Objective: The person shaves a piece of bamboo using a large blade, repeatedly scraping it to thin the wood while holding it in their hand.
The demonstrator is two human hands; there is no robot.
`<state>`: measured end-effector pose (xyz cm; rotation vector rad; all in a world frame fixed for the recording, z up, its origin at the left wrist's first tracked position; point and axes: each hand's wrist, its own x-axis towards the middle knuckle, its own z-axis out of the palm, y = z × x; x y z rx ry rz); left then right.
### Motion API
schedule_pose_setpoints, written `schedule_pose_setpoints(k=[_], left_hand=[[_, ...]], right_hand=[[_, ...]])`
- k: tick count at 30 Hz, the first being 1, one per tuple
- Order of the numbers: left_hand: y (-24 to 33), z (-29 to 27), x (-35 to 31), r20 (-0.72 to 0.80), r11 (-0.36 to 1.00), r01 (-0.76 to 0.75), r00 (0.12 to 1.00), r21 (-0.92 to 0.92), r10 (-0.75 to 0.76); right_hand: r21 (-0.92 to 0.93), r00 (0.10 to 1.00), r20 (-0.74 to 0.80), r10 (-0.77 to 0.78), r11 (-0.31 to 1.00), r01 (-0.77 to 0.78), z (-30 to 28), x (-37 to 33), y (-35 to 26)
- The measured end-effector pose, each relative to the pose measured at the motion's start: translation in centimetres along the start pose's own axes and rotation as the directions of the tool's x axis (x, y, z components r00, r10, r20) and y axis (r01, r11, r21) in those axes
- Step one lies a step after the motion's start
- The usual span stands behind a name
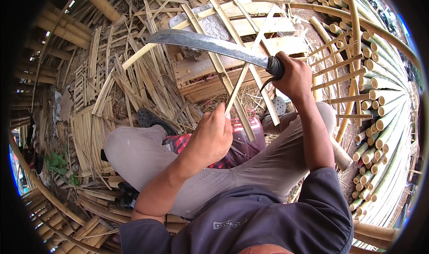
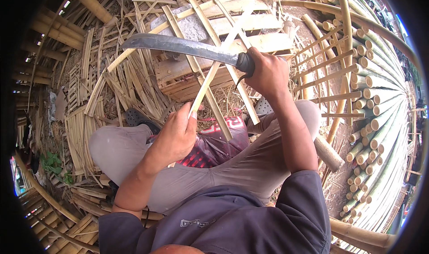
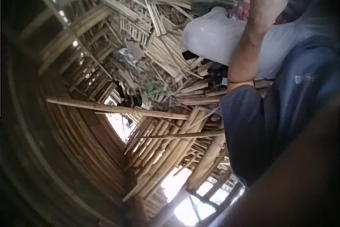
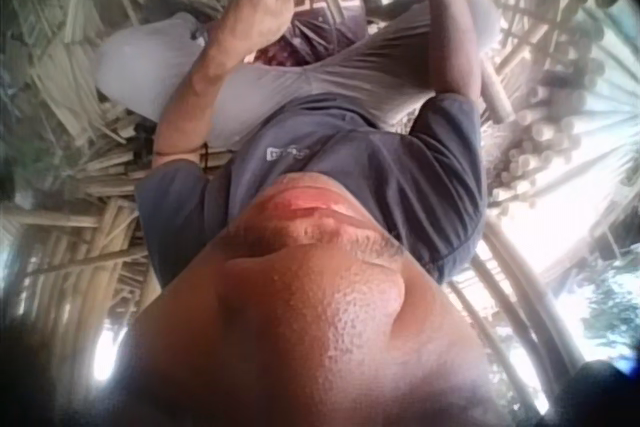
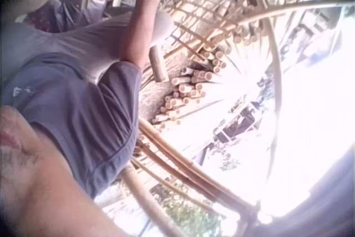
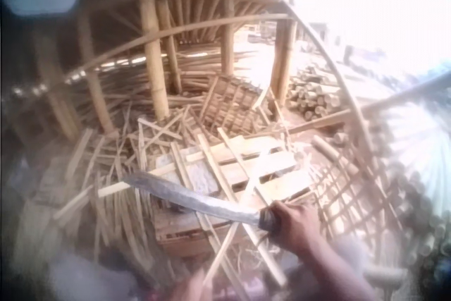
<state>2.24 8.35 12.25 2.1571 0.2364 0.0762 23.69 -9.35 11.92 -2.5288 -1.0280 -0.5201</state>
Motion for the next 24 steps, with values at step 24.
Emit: schedule_pose_setpoints(k=[24], left_hand=[[2.7, -1.0, -0.1, 0.075, 0.995, 0.078, 0.994, 0.060, -0.082]], right_hand=[[0.032, 0.995, 0.037, 0.095, 0.995, -0.096, -0.5, 0.6, -0.4]])
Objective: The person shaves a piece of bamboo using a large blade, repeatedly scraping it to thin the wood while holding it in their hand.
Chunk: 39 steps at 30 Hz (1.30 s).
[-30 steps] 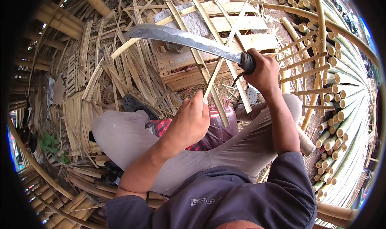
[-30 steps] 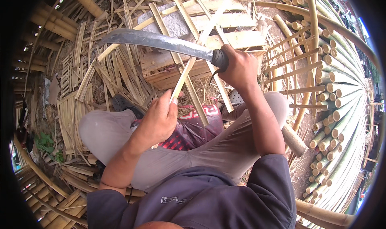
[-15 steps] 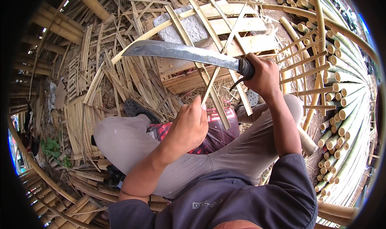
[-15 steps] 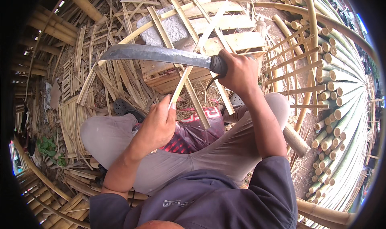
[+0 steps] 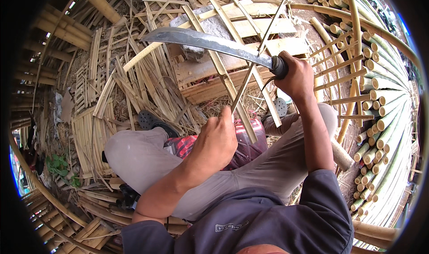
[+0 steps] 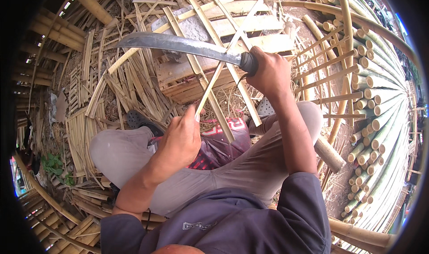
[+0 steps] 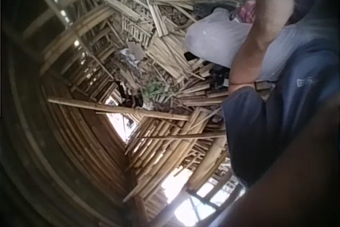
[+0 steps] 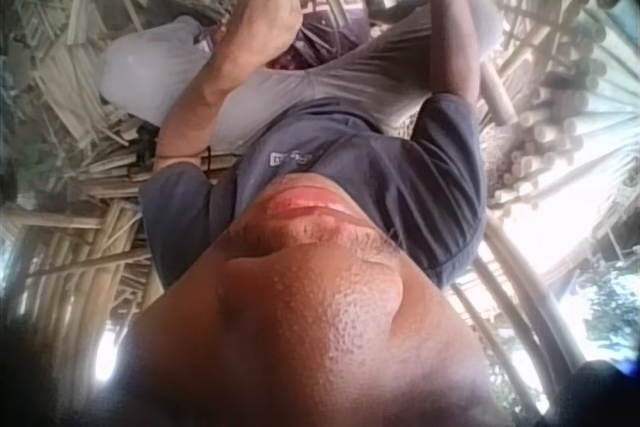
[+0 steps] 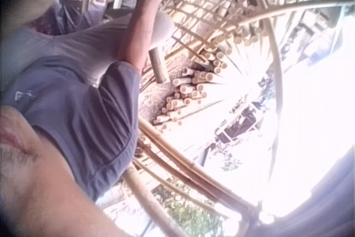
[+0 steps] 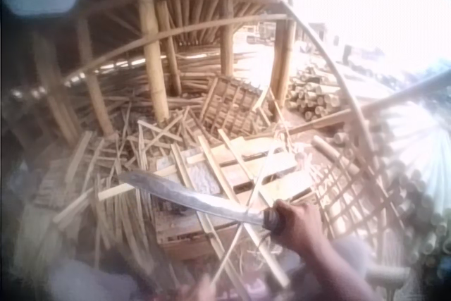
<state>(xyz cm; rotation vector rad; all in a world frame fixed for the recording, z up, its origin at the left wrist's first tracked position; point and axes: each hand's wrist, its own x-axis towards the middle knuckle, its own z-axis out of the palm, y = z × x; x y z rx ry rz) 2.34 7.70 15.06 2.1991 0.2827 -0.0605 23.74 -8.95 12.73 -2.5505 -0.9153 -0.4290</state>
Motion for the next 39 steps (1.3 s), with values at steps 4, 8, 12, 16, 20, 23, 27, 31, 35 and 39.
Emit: schedule_pose_setpoints(k=[4, 8, 12, 16, 20, 23, 27, 31, 35, 39], left_hand=[[-0.8, 0.7, -0.2, -0.125, 0.987, -0.110, 0.984, 0.120, 0.125], [0.3, 0.4, 0.3, -0.091, 0.993, -0.071, 0.993, 0.096, 0.080], [0.9, -0.2, 0.6, -0.098, 0.987, -0.150, 0.983, 0.065, 0.156], [1.3, -0.3, 0.5, -0.118, 0.990, -0.136, 0.983, 0.042, 0.140], [1.1, 0.3, 0.5, -0.149, 0.985, -0.164, 0.974, 0.060, 0.171], [1.3, 0.1, 0.7, -0.115, 0.988, -0.152, 0.981, 0.026, 0.154], [0.6, 0.7, 0.7, -0.184, 0.981, -0.186, 0.964, 0.059, 0.194], [0.5, 0.5, 0.6, -0.157, 0.986, -0.157, 0.974, 0.049, 0.163], [0.9, 0.4, 0.6, -0.149, 0.991, -0.122, 0.980, 0.052, 0.128], [1.9, 0.2, 0.2, -0.099, 0.992, -0.115, 0.988, 0.043, 0.119]], right_hand=[[-0.078, 0.998, 0.053, 0.019, 0.997, -0.014, 0.1, 0.7, -0.4], [-0.045, 0.996, -0.078, -0.033, 0.999, 0.029, 0.6, 1.4, 0.0], [-0.116, 0.990, -0.139, -0.027, 0.993, 0.011, 0.2, 1.7, 0.5], [-0.089, 0.982, -0.181, -0.047, 0.996, 0.031, 0.0, 2.0, 0.0], [-0.091, 0.974, -0.214, -0.077, 0.994, 0.059, 0.3, 1.9, 0.2], [-0.089, 0.961, -0.259, -0.101, 0.993, 0.081, 0.8, 2.1, 0.4], [-0.078, 0.947, -0.293, -0.133, 0.990, 0.115, 1.5, 2.3, -0.1], [-0.075, 0.943, -0.302, -0.137, 0.990, 0.120, 1.9, 2.2, -0.5], [-0.072, 0.916, -0.355, -0.185, 0.983, 0.170, 2.0, 2.4, -0.5], [-0.137, 0.876, -0.419, -0.240, 0.970, 0.200, 2.3, 3.0, 0.6]])
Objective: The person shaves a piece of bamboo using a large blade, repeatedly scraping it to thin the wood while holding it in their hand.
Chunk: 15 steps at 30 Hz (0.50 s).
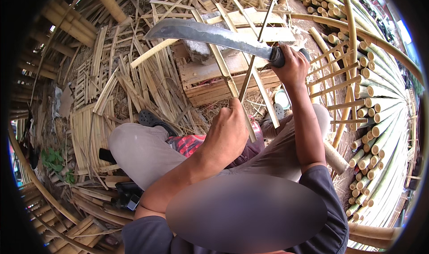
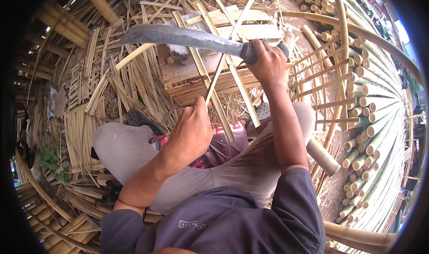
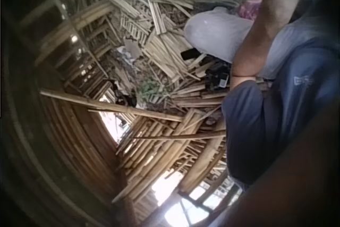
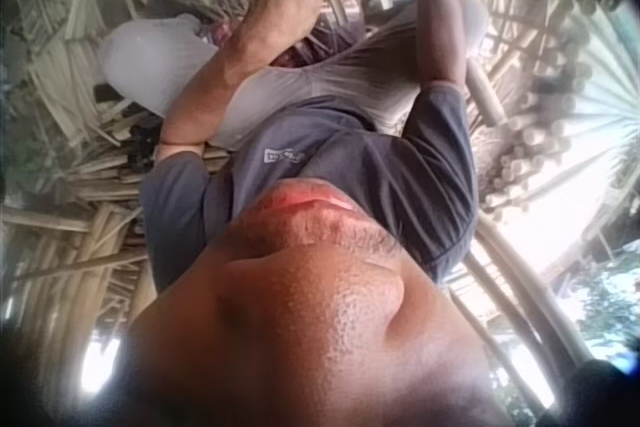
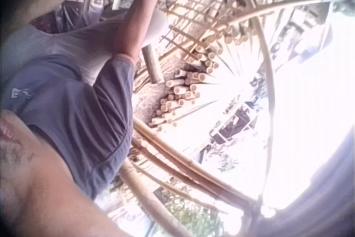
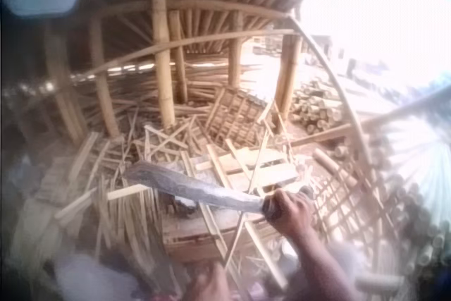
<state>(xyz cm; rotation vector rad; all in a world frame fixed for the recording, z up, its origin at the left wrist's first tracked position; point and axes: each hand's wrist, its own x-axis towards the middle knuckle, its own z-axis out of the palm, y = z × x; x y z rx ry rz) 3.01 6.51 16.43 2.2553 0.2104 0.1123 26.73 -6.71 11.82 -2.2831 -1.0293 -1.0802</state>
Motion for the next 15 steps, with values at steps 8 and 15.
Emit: schedule_pose_setpoints(k=[8, 15], left_hand=[[-2.0, -0.1, -1.5, 0.055, 0.993, 0.112, 0.992, 0.024, -0.113], [-3.0, -1.0, -1.5, -0.072, 0.991, 0.109, 0.992, 0.079, -0.103]], right_hand=[[0.048, 0.916, 0.082, 0.392, 0.917, -0.397, -1.9, 0.1, 3.8], [0.312, 0.915, 0.157, 0.372, 0.860, -0.403, -3.1, -1.5, 3.3]])
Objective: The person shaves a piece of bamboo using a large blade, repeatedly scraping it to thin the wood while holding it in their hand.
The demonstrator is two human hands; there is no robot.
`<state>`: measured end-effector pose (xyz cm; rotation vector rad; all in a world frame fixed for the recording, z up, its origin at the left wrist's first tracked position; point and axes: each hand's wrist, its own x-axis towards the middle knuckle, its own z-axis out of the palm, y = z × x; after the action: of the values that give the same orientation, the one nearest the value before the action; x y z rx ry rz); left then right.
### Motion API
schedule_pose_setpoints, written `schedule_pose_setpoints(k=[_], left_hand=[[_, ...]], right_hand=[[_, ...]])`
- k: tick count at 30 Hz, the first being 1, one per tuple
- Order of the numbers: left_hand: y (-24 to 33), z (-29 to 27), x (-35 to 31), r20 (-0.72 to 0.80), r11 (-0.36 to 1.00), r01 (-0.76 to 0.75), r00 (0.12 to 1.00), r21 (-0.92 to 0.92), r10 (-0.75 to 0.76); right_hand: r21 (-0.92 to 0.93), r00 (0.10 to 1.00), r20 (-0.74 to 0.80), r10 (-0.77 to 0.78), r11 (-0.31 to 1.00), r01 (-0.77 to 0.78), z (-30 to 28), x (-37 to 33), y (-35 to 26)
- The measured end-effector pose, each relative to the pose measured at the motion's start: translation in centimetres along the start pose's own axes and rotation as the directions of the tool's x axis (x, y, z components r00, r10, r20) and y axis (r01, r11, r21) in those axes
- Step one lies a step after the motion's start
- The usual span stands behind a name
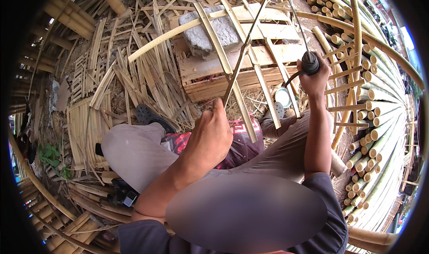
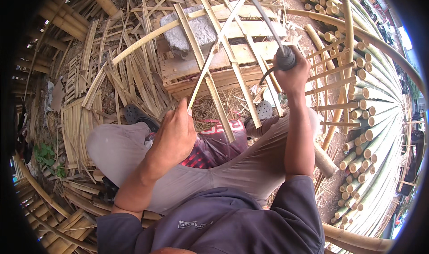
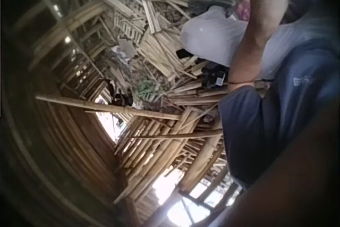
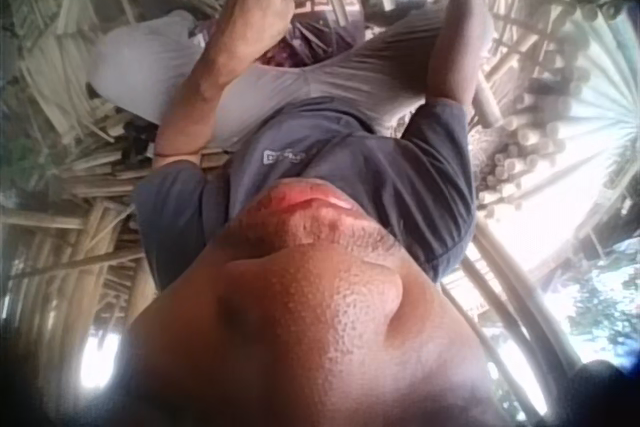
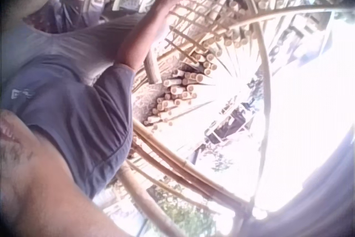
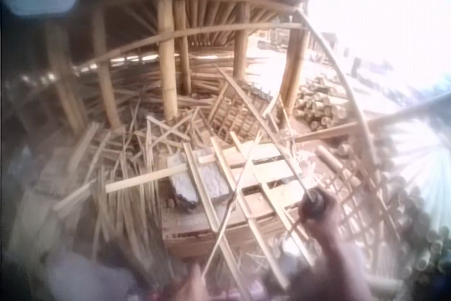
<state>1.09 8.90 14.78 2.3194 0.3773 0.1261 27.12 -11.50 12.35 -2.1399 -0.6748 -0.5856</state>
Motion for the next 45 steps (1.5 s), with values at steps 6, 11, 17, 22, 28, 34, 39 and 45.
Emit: schedule_pose_setpoints(k=[6, 11, 17, 22, 28, 34, 39, 45], left_hand=[[0.3, 0.1, 0.6, 0.034, 1.000, 0.017, 0.999, -0.010, -0.016], [0.1, 0.2, 0.6, 0.050, 1.000, 0.005, 0.999, -0.012, -0.004], [0.6, -0.4, 0.5, 0.085, 0.998, -0.055, 0.995, 0.035, 0.052], [1.2, -0.8, 0.3, 0.099, 0.999, 0.040, 0.994, 0.007, -0.040], [0.4, -0.2, -0.5, 0.060, 0.997, 0.015, 0.998, -0.069, -0.010], [0.1, -0.4, -0.2, 0.144, 0.978, 0.060, 0.989, -0.200, -0.031], [0.4, -0.4, -0.3, 0.074, 0.984, 0.002, 0.997, -0.177, 0.012], [-0.7, 0.6, -0.4, 0.173, 0.993, 0.021, 0.985, -0.120, 0.000]], right_hand=[[-0.079, 0.952, 0.294, -0.084, 0.991, 0.112, 1.5, -1.5, -3.6], [-0.060, 0.922, 0.381, -0.069, 0.993, 0.099, 2.7, -2.4, -4.7], [-0.103, 0.919, 0.394, -0.037, 0.991, 0.084, 3.1, -2.4, -4.4], [-0.106, 0.928, 0.368, -0.059, 0.989, 0.105, 3.1, -2.4, -4.2], [-0.164, 0.944, 0.314, -0.104, 0.973, 0.162, 3.2, -2.6, -4.2], [-0.068, 0.945, 0.312, -0.102, 0.989, 0.129, 3.9, -2.9, -4.1], [0.229, 0.947, 0.318, -0.041, 0.973, -0.035, 3.5, -2.8, -5.7], [0.484, 0.972, 0.234, 0.031, 0.863, -0.144, 3.6, -3.3, -5.3]])
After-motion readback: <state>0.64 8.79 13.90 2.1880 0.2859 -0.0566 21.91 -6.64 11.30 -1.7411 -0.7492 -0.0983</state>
